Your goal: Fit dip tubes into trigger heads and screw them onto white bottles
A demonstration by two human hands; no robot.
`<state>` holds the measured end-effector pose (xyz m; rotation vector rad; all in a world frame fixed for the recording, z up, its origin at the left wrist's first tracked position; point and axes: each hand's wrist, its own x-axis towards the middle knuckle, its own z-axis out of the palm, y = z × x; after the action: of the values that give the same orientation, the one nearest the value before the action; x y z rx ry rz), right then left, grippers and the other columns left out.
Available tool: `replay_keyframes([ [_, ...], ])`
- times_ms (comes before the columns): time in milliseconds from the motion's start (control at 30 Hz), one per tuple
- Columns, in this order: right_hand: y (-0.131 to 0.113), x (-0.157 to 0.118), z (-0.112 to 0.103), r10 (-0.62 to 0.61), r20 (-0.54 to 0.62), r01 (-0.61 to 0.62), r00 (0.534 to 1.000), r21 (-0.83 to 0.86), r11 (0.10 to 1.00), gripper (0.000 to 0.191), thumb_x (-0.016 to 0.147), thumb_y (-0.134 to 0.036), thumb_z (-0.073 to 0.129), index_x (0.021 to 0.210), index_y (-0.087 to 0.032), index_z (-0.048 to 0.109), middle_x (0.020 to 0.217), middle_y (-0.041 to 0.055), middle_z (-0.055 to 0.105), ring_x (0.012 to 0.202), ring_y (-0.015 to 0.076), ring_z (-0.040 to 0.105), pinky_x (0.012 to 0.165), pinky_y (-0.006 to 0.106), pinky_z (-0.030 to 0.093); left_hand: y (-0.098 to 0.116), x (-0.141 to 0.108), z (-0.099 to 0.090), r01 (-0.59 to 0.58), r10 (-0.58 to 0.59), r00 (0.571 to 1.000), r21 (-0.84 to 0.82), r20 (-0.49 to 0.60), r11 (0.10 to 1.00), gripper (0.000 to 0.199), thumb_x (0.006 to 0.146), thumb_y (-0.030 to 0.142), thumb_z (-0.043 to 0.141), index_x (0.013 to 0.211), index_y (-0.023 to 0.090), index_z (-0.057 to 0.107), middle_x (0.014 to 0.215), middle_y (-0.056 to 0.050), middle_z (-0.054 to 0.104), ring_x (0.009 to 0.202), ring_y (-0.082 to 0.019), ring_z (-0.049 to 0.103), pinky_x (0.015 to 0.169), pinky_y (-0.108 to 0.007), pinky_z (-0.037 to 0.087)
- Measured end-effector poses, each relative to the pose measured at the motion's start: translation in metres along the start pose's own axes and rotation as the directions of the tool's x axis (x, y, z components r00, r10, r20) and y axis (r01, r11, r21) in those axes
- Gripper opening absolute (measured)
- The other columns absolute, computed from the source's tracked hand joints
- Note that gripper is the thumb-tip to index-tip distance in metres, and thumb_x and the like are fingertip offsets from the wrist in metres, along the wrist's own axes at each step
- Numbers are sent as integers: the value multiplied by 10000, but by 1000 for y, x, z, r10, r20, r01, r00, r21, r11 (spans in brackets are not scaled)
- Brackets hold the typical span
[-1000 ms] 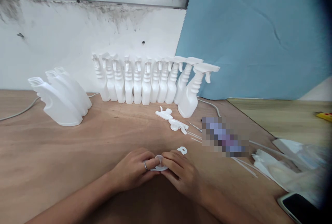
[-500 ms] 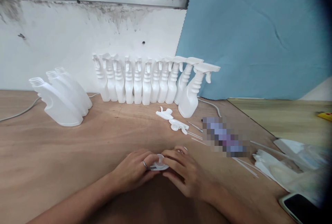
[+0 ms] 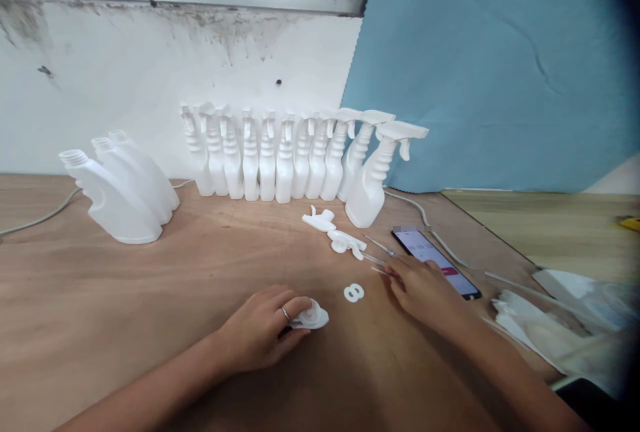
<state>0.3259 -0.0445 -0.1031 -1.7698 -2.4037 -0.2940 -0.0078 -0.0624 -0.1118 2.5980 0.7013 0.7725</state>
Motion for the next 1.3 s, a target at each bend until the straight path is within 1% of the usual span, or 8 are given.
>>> replay_keyframes([
  [367, -6, 2, -1, -70, 13, 66, 997, 197, 978, 163, 916, -146, 389, 872, -203, 536, 839, 58, 657, 803, 252, 616, 737, 390, 398, 2, 1, 0, -15, 16, 1000, 56, -11, 998, 271, 927, 233, 561, 1167, 200, 440, 989, -60, 630, 838, -225, 553, 742, -349, 437],
  [533, -13, 2, -22, -30, -138, 92, 990, 466, 880, 225, 985, -237, 401, 1097, -221, 596, 1038, 90, 656, 944, 246, 624, 752, 346, 478, 2, 2, -4, -20, 19, 999, -15, -31, 1000, 238, 969, 289, 520, 1179, 207, 443, 1041, -71, 632, 889, -218, 574, 774, -341, 453],
  [667, -12, 0, -44, 117, -122, 18, 986, 762, 648, 247, 994, -339, 478, 984, -260, 712, 965, 63, 660, 833, 224, 624, 679, 329, 487, 3, 1, -5, -4, 2, 1000, -82, -27, 997, 218, 981, 249, 499, 1193, 225, 454, 1085, -60, 642, 938, -208, 604, 808, -322, 472],
  [833, -24, 1, -43, 267, -28, 33, 963, 999, -12, 211, 846, -422, 732, 1033, -326, 716, 818, 20, 638, 643, 163, 584, 545, 283, 486, 9, 1, -3, 188, -184, 982, -265, 39, 946, 428, 914, 250, 627, 1301, 260, 446, 1105, -22, 658, 930, -178, 636, 814, -280, 483],
  [900, -40, 3, -37, 289, -3, 44, 957, 990, -135, 271, 790, -420, 793, 1033, -322, 721, 892, 29, 667, 738, 184, 634, 618, 306, 533, 11, 3, -3, 221, -211, 975, -363, 68, 905, 413, 902, 250, 654, 1283, 266, 496, 1123, -10, 660, 953, -162, 636, 836, -260, 477],
  [967, -62, 3, -30, 291, 35, 8, 956, 989, -148, 212, 838, -414, 750, 989, -267, 731, 829, 38, 682, 728, 192, 649, 637, 319, 543, 13, 5, -4, 216, -195, 976, -426, 93, 878, 306, 909, 247, 652, 1204, 265, 571, 1132, 0, 659, 985, -152, 626, 864, -248, 464],
  [1067, -96, -1, -23, 248, 55, -48, 967, 998, -34, 246, 911, -433, 659, 871, -196, 715, 625, 19, 641, 560, 161, 588, 527, 272, 484, 13, 8, -6, 204, -180, 979, -442, 96, 873, 273, 909, 243, 655, 1176, 248, 600, 1119, -9, 660, 983, -156, 617, 870, -249, 452],
  [1300, -129, -11, -27, 77, -187, 160, 979, 949, 270, 285, 996, -352, 506, 755, -217, 576, 691, 6, 549, 592, 151, 537, 530, 260, 431, 11, 7, -3, 168, -148, 986, -408, 80, 898, 272, 902, 257, 654, 1167, 222, 600, 1085, -29, 662, 971, -178, 609, 859, -267, 451],
])
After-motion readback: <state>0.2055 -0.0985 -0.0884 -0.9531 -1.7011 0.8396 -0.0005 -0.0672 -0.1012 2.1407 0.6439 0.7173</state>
